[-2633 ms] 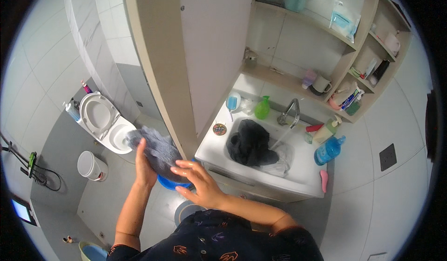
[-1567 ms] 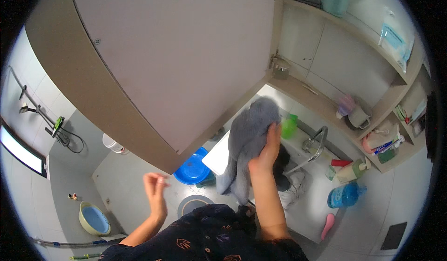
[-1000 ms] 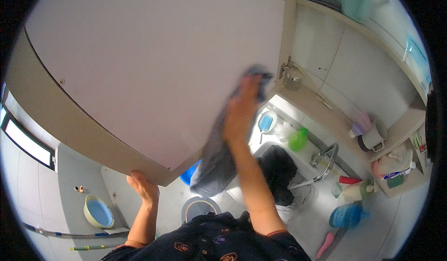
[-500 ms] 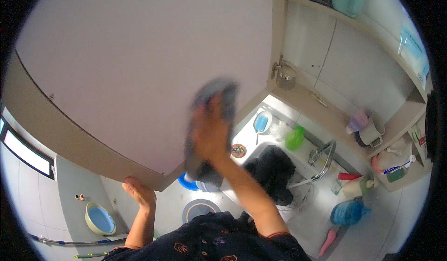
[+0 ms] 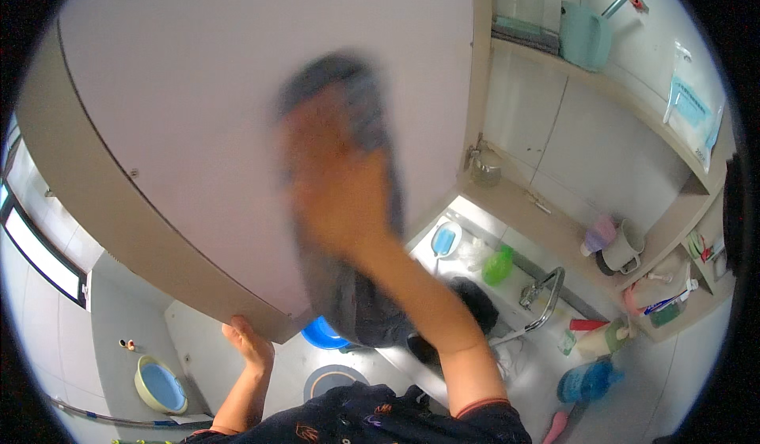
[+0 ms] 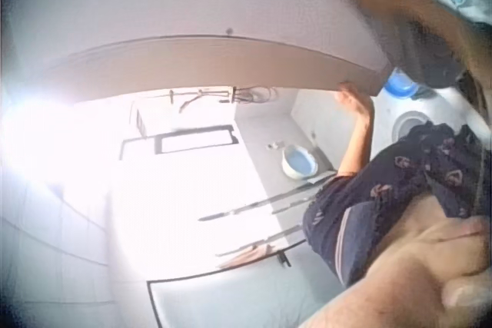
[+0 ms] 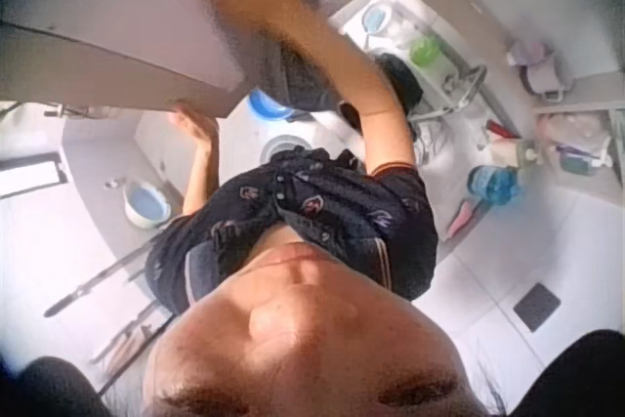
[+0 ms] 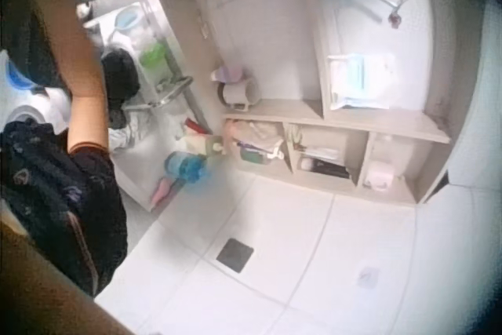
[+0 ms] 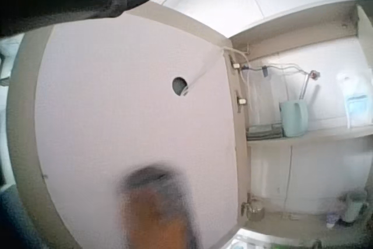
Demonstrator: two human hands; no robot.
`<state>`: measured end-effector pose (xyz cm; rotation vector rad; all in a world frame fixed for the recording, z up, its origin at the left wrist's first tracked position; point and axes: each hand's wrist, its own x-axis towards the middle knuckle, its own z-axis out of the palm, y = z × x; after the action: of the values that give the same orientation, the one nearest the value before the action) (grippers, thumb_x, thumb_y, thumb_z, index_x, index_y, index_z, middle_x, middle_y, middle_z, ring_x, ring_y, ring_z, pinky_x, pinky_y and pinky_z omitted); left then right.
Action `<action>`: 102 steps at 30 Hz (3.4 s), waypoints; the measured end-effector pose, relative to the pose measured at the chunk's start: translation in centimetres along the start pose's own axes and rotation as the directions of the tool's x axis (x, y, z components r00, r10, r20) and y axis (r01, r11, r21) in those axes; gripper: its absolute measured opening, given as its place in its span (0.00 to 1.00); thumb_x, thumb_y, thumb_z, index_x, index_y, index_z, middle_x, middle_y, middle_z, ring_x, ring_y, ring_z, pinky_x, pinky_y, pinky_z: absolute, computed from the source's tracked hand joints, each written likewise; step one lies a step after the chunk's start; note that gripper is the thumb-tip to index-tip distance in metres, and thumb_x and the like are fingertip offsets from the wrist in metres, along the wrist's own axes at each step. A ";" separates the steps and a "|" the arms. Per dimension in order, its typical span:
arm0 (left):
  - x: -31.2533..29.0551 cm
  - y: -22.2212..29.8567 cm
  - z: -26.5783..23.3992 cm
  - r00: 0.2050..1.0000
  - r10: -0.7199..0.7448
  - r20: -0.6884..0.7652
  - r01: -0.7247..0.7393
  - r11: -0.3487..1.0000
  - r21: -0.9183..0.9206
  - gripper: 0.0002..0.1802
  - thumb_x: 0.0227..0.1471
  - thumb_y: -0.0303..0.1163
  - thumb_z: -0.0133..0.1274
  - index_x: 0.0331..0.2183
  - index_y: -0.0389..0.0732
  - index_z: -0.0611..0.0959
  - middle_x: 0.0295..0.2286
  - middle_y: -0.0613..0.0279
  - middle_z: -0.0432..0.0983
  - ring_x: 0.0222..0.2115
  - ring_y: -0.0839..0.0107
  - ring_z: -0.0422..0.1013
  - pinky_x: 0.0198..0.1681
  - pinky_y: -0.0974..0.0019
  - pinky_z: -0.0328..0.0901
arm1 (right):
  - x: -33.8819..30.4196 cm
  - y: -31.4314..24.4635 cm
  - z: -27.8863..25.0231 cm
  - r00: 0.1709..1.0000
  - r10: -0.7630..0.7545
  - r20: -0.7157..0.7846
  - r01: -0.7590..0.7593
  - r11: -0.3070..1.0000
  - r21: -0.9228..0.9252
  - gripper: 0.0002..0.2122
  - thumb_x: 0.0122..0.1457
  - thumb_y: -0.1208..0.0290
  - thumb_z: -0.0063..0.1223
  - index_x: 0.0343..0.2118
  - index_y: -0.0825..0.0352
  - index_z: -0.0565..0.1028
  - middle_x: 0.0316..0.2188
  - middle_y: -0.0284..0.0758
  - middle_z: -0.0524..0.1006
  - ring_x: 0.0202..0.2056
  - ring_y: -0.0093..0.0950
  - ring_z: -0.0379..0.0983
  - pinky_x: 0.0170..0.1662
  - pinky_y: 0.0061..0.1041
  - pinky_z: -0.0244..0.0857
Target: The person washes a grey towel by hand in a bathroom sink. They wet the towel, apply soap, and scrub it thoroughly before rinsing it under running water. The person also briefly wipes the mirror with the towel during the process.
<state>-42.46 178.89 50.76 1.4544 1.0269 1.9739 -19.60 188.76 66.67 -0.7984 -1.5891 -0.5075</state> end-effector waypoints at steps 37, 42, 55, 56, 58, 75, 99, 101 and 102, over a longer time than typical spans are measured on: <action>1.6 5.3 -1.5 0.879 -0.131 0.459 0.125 0.991 0.044 0.28 0.56 0.48 0.43 0.47 0.33 0.66 0.40 0.51 0.70 0.41 0.64 0.66 0.45 0.65 0.60 | -11.5 -11.4 0.9 0.983 -0.001 0.184 -0.052 0.958 0.283 0.21 0.53 0.78 0.46 0.52 0.68 0.65 0.52 0.53 0.64 0.49 0.47 0.65 0.54 0.47 0.52; 1.3 7.2 -3.7 0.899 0.329 0.288 -0.267 0.935 -0.235 0.35 0.50 0.47 0.49 0.52 0.34 0.62 0.50 0.45 0.60 0.52 0.56 0.58 0.53 0.59 0.54 | -21.9 -12.8 -0.5 0.918 0.050 0.394 -0.101 0.989 0.110 0.16 0.51 0.73 0.51 0.44 0.69 0.69 0.49 0.55 0.66 0.42 0.41 0.72 0.36 0.40 0.68; 2.8 11.1 -9.0 0.828 -0.139 0.544 0.513 0.580 -0.633 0.34 0.55 0.48 0.34 0.55 0.33 0.58 0.52 0.54 0.60 0.53 0.61 0.58 0.57 0.62 0.51 | -2.0 -29.2 -0.7 0.852 0.015 0.523 -0.334 0.785 0.522 0.30 0.52 0.84 0.44 0.60 0.68 0.52 0.60 0.47 0.54 0.57 0.43 0.57 0.57 0.30 0.52; 2.9 9.8 -9.0 0.814 -0.182 0.551 0.573 0.403 -0.713 0.32 0.56 0.48 0.28 0.54 0.33 0.60 0.51 0.53 0.62 0.52 0.62 0.60 0.56 0.62 0.53 | -1.6 -29.8 -0.8 0.843 -0.013 0.538 -0.281 0.842 0.460 0.29 0.52 0.84 0.46 0.59 0.68 0.55 0.58 0.47 0.57 0.56 0.42 0.59 0.56 0.30 0.54; 4.5 10.8 -8.9 0.734 -0.389 0.557 0.672 0.295 -0.679 0.27 0.57 0.46 0.31 0.49 0.36 0.67 0.47 0.54 0.66 0.47 0.63 0.65 0.52 0.60 0.59 | -1.8 -29.7 -1.3 0.848 -0.064 0.525 -0.132 0.936 0.326 0.26 0.51 0.83 0.48 0.56 0.69 0.59 0.55 0.48 0.62 0.52 0.41 0.64 0.54 0.31 0.59; 8.5 5.6 -9.0 0.862 -0.189 0.470 0.229 0.973 -0.029 0.18 0.42 0.27 0.57 0.37 0.37 0.71 0.30 0.57 0.75 0.31 0.73 0.71 0.35 0.72 0.65 | -10.4 -23.8 2.5 0.833 0.261 0.488 -0.250 0.964 -0.089 0.26 0.50 0.73 0.57 0.52 0.68 0.62 0.41 0.45 0.70 0.39 0.35 0.72 0.37 0.29 0.68; 6.3 -4.5 -9.2 0.622 -0.296 0.725 0.662 0.694 -0.284 0.46 0.47 0.55 0.52 0.58 0.38 0.53 0.52 0.57 0.59 0.52 0.67 0.59 0.55 0.63 0.53 | -12.3 -23.5 8.0 0.818 0.499 0.286 -0.547 0.828 0.122 0.20 0.51 0.82 0.50 0.49 0.76 0.64 0.43 0.48 0.72 0.42 0.41 0.72 0.45 0.30 0.67; 6.8 -1.9 -9.1 0.495 -0.300 0.815 0.804 0.514 -0.299 0.48 0.47 0.53 0.51 0.59 0.38 0.49 0.53 0.57 0.57 0.53 0.66 0.56 0.57 0.63 0.50 | -12.3 -23.3 8.6 0.886 0.397 0.241 -0.415 0.909 0.028 0.18 0.51 0.82 0.51 0.46 0.76 0.67 0.41 0.47 0.74 0.40 0.39 0.74 0.44 0.31 0.68; 7.3 -2.0 -9.1 0.473 -0.294 0.830 0.815 0.504 -0.286 0.42 0.48 0.47 0.52 0.57 0.36 0.55 0.52 0.56 0.58 0.53 0.67 0.56 0.57 0.64 0.50 | -11.0 -23.9 8.4 0.887 0.394 0.242 -0.400 0.916 -0.029 0.12 0.52 0.78 0.51 0.40 0.73 0.73 0.38 0.46 0.75 0.36 0.37 0.75 0.40 0.30 0.69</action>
<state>-53.56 182.95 52.04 1.0144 0.3043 0.8989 -42.45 176.54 57.20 -1.1727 -1.5906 -0.0953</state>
